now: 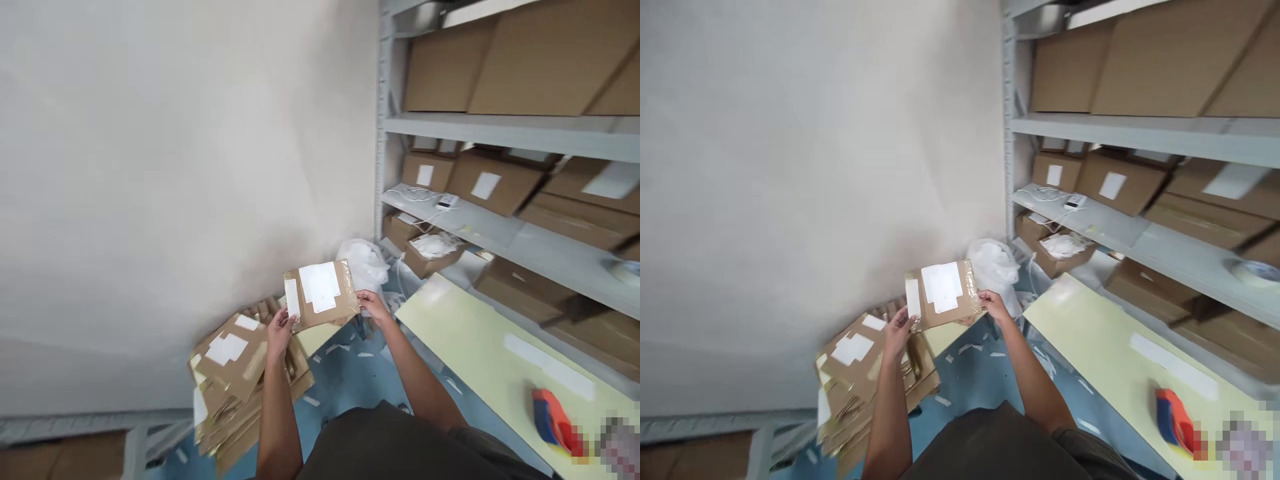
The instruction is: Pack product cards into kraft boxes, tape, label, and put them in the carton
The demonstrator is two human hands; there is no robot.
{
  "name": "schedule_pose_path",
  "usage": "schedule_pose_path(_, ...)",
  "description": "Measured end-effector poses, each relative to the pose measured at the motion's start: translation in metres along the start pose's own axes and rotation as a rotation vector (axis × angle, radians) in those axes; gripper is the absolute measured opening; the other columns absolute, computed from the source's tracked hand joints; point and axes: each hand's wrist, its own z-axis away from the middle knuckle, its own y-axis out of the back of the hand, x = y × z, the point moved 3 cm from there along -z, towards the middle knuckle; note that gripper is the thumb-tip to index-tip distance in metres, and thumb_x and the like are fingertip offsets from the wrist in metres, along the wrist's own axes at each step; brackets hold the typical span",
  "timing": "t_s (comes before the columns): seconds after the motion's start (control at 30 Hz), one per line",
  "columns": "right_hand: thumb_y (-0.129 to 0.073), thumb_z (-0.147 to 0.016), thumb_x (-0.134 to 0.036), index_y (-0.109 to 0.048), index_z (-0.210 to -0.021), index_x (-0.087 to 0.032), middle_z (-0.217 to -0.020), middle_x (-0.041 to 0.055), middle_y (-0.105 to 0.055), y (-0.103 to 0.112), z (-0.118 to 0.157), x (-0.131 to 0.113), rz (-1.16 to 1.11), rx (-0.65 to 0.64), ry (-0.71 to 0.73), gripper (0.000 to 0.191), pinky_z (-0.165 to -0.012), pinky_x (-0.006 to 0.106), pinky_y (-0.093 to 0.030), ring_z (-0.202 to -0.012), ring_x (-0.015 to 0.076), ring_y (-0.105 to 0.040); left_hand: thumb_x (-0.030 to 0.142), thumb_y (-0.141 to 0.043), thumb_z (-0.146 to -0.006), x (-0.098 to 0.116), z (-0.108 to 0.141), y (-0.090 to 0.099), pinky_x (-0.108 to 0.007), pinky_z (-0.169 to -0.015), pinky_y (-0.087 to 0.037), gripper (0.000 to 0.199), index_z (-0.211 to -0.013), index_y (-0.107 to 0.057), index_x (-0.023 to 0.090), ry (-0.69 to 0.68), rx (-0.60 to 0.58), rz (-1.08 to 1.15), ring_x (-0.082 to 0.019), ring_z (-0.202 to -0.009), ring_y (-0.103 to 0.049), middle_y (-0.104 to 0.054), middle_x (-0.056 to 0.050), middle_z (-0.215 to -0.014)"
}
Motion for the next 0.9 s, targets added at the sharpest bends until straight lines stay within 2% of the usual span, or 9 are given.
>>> schedule_pose_path(0.13,-0.078,-0.063,-0.035,-0.078,-0.090,-0.021,-0.093,0.0052,-0.078,0.111,0.047,-0.033,-0.011,0.225,0.037,0.030,-0.068,0.030,-0.050,-0.080,0.0205,-0.066,0.061,-0.086,-0.063,-0.005,-0.006,-0.120,-0.031,-0.072,-0.056,0.079,-0.128,-0.072,0.017,0.129,-0.287,-0.047,-0.025,-0.093,-0.072,-0.077,-0.013,-0.115)
schedule_pose_path(0.27,-0.074,-0.063,-0.034,-0.076,-0.090,-0.021,-0.091,0.0035,-0.074,0.218,0.116,-0.056,-0.021,0.433,0.095,0.030,-0.069,0.030,-0.050,-0.081,0.0198,-0.063,0.052,-0.084,-0.065,-0.010,0.009,-0.250,-0.031,-0.073,-0.057,0.072,-0.128,-0.071,0.019,0.130,-0.522,-0.012,-0.023,-0.090,-0.072,-0.076,-0.010,-0.109)
schedule_pose_path(0.37,-0.072,-0.062,-0.030,-0.074,-0.100,-0.023,-0.091,0.0016,-0.070,0.285,0.175,-0.064,-0.042,0.593,0.133,0.039,-0.069,0.031,-0.051,-0.080,0.0189,-0.061,0.044,-0.085,-0.063,-0.014,0.030,-0.339,-0.033,-0.074,-0.057,0.070,-0.127,-0.070,0.020,0.185,-0.694,-0.029,-0.023,-0.088,-0.072,-0.076,-0.008,-0.104)
schedule_pose_path(0.43,-0.070,-0.062,-0.028,-0.073,-0.107,-0.024,-0.090,0.0012,-0.067,0.317,0.212,-0.063,-0.060,0.689,0.144,0.045,-0.069,0.032,-0.051,-0.080,0.0189,-0.059,0.040,-0.086,-0.061,-0.018,0.044,-0.390,-0.034,-0.074,-0.058,0.070,-0.126,-0.071,0.019,0.231,-0.813,-0.056,-0.024,-0.087,-0.072,-0.076,-0.009,-0.103)
schedule_pose_path(0.53,-0.067,-0.062,-0.027,-0.070,-0.115,-0.027,-0.089,0.0009,-0.064,0.349,0.257,-0.057,-0.091,0.804,0.146,0.053,-0.071,0.035,-0.053,-0.082,0.0200,-0.059,0.036,-0.086,-0.060,-0.024,0.061,-0.452,-0.036,-0.077,-0.058,0.069,-0.125,-0.070,0.019,0.259,-0.953,-0.057,-0.024,-0.089,-0.073,-0.075,-0.010,-0.107)
schedule_pose_path(0.63,-0.066,-0.062,-0.025,-0.067,-0.123,-0.029,-0.089,0.0005,-0.063,0.364,0.291,-0.054,-0.118,0.874,0.143,0.061,-0.075,0.037,-0.054,-0.083,0.0204,-0.058,0.030,-0.086,-0.057,-0.032,0.071,-0.499,-0.036,-0.080,-0.058,0.071,-0.126,-0.070,0.019,0.289,-1.102,-0.046,-0.023,-0.092,-0.072,-0.073,-0.010,-0.112)
schedule_pose_path(0.77,-0.067,-0.064,-0.022,-0.066,-0.128,-0.031,-0.091,0.0008,-0.062,0.368,0.315,-0.061,-0.142,0.914,0.142,0.065,-0.077,0.037,-0.055,-0.085,0.0202,-0.059,0.024,-0.086,-0.054,-0.043,0.074,-0.541,-0.034,-0.081,-0.058,0.074,-0.126,-0.069,0.020,0.343,-1.281,-0.061,-0.022,-0.095,-0.071,-0.072,-0.010,-0.113)
schedule_pose_path(0.9,-0.066,-0.063,-0.020,-0.066,-0.124,-0.030,-0.088,-0.0006,-0.061,0.367,0.309,-0.072,-0.137,0.978,0.120,0.062,-0.075,0.035,-0.054,-0.082,0.0192,-0.060,0.023,-0.085,-0.054,-0.051,0.061,-0.570,-0.033,-0.079,-0.057,0.073,-0.125,-0.067,0.022,0.367,-1.344,-0.065,-0.020,-0.091,-0.070,-0.071,-0.007,-0.109)
